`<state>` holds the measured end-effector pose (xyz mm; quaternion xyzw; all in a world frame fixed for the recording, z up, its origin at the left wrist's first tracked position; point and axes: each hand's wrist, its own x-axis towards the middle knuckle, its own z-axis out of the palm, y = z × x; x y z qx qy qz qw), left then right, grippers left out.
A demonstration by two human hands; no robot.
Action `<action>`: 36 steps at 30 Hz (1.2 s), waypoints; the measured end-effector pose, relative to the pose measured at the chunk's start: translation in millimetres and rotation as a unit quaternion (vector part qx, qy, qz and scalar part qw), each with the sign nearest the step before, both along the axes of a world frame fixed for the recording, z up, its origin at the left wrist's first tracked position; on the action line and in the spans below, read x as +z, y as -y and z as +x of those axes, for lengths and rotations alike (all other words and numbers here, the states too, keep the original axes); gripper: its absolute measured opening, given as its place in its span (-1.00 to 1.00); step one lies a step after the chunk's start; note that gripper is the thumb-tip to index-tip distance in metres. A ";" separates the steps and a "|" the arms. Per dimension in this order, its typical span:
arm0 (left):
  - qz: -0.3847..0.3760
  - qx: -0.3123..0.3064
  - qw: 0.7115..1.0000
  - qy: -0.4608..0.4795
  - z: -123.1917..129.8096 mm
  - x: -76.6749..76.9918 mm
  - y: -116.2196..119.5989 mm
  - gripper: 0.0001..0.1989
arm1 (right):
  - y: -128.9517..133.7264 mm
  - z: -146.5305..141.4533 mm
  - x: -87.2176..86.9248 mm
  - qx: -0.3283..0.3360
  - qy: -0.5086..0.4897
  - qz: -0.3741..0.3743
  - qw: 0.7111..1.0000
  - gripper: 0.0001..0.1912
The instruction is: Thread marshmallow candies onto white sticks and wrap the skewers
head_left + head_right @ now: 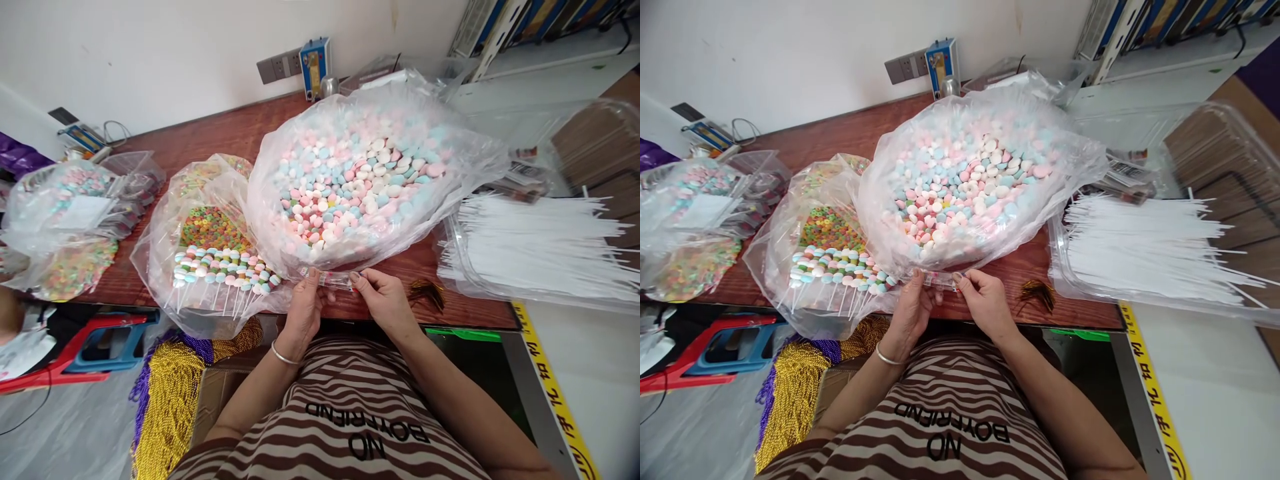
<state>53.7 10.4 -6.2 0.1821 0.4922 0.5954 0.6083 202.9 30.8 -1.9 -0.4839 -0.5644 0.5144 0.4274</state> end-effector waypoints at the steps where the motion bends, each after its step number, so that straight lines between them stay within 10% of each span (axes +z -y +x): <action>1: 0.005 -0.012 1.000 0.009 0.4 1.5 0.6 -0.58 | 0.4 -0.7 -0.2 0.003 -0.004 0.003 1.000 -0.56; 13: 0.027 0.117 0.993 -0.017 -0.8 -2.3 -7.5 -0.59 | -2.2 -2.0 -4.7 -0.007 -0.063 -0.034 0.997 -0.63; 27: 0.042 0.085 0.991 -0.095 -20.5 -1.4 -6.7 -0.59 | -2.1 3.7 -6.3 -0.038 -0.049 0.031 0.998 -0.82; 36: -0.007 0.029 0.999 0.030 -9.2 2.6 6.9 -0.34 | -2.7 -3.2 0.9 -0.094 -0.100 0.033 0.990 -0.77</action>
